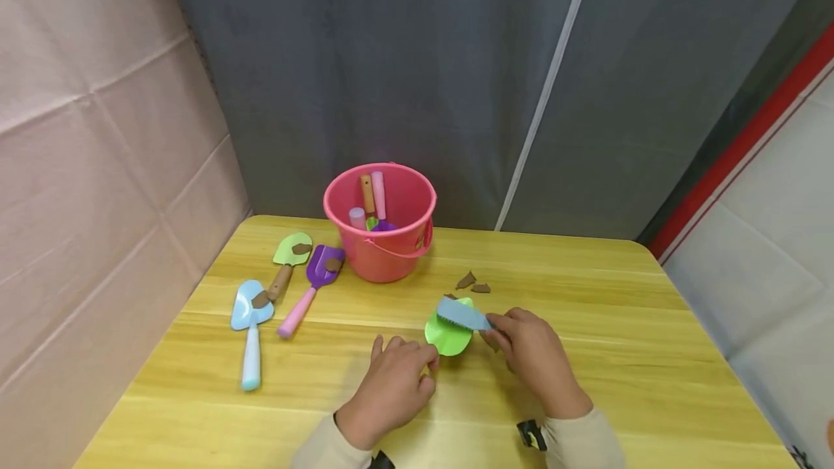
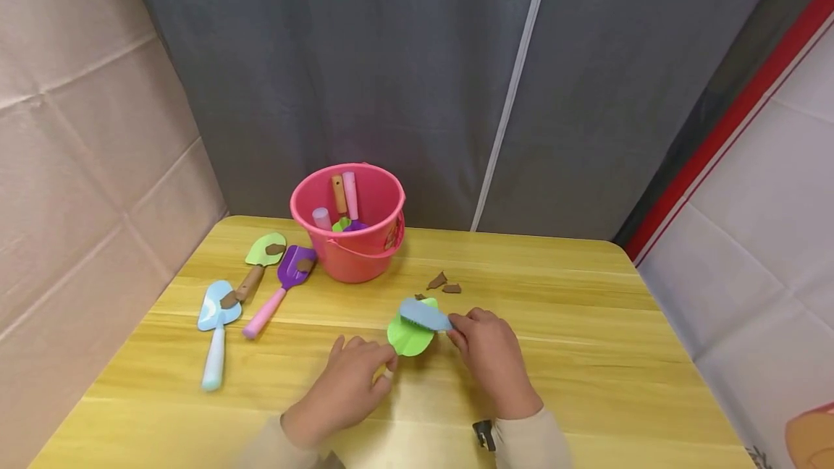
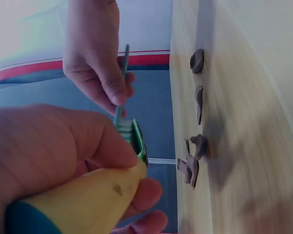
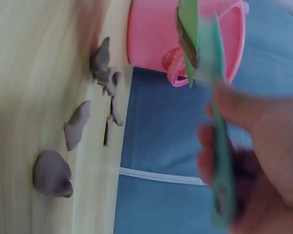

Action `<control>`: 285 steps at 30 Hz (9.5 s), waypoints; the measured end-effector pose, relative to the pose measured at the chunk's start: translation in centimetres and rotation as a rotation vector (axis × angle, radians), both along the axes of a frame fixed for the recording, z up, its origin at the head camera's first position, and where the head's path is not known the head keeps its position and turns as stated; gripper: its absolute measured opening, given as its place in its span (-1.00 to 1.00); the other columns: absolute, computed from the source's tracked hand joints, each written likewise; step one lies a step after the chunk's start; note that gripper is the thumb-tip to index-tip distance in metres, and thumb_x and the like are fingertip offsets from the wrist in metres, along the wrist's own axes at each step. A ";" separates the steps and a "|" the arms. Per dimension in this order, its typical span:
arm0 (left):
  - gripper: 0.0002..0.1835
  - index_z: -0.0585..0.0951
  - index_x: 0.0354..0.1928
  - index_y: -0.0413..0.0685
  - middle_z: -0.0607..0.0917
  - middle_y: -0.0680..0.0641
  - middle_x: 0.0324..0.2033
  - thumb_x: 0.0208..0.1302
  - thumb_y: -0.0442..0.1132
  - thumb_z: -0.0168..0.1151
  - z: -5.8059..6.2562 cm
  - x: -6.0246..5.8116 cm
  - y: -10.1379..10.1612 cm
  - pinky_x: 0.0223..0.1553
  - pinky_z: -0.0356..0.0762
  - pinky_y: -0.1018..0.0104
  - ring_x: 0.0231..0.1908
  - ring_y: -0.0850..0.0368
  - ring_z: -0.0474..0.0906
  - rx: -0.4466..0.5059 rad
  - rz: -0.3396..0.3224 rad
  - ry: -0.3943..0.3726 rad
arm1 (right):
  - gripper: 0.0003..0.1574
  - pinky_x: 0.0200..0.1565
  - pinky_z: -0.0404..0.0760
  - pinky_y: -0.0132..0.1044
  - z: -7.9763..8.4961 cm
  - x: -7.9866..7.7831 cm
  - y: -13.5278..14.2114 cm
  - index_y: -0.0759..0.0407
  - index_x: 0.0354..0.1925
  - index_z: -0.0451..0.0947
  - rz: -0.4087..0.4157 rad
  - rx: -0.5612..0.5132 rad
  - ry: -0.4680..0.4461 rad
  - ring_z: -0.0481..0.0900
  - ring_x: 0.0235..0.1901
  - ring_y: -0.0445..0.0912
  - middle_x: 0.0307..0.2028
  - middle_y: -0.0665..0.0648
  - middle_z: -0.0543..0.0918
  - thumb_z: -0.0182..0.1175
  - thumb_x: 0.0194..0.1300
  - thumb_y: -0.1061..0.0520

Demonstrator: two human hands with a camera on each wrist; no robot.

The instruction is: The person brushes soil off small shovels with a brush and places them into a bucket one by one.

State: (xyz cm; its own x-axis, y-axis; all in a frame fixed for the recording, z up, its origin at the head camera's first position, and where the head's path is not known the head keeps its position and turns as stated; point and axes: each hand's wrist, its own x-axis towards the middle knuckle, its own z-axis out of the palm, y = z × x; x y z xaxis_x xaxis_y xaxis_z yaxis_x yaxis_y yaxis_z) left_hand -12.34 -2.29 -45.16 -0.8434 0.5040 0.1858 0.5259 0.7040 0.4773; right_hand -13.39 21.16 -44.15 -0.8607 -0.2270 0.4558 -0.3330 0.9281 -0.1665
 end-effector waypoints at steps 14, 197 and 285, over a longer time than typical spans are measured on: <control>-0.80 0.51 -0.41 0.23 0.46 0.27 -0.51 -0.09 -0.30 0.15 -0.5 -0.4 0.0 0.04 -0.01 -0.42 -0.33 0.17 0.34 -0.002 0.028 -0.004 | -0.70 -0.50 0.41 -0.34 -0.1 0.1 -0.1 0.09 -0.22 0.68 0.024 0.004 -0.029 0.39 -0.54 -0.23 -0.49 -0.08 0.53 0.38 -0.02 0.11; -0.69 0.55 -0.32 0.20 0.55 0.21 -0.35 -0.22 -0.31 0.18 -1.3 0.4 1.7 -0.19 0.13 0.13 -0.29 0.18 0.27 0.123 0.087 0.263 | -0.71 -0.58 0.42 -0.24 0.2 -0.4 -0.2 0.21 -0.18 0.65 -0.155 -0.023 0.040 0.43 -0.58 -0.10 -0.48 0.08 0.55 0.32 0.06 0.15; -0.73 0.51 -0.35 0.21 0.52 0.20 -0.35 -0.17 -0.31 0.14 -1.3 0.3 1.6 -0.28 0.05 0.20 -0.32 0.18 0.23 0.116 0.084 0.252 | -0.69 -0.49 0.40 -0.35 0.6 0.2 -1.1 0.14 -0.14 0.62 0.029 -0.068 -0.086 0.37 -0.55 -0.24 -0.43 -0.07 0.54 0.30 0.10 0.10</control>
State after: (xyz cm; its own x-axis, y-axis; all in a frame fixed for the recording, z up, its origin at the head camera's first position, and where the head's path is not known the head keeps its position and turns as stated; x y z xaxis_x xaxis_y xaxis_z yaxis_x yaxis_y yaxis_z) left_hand -12.04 -0.71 -46.47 -0.8014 0.3972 0.4472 0.5800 0.6987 0.4189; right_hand -13.20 20.10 -43.57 -0.8908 -0.2236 0.3955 -0.3413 0.9039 -0.2579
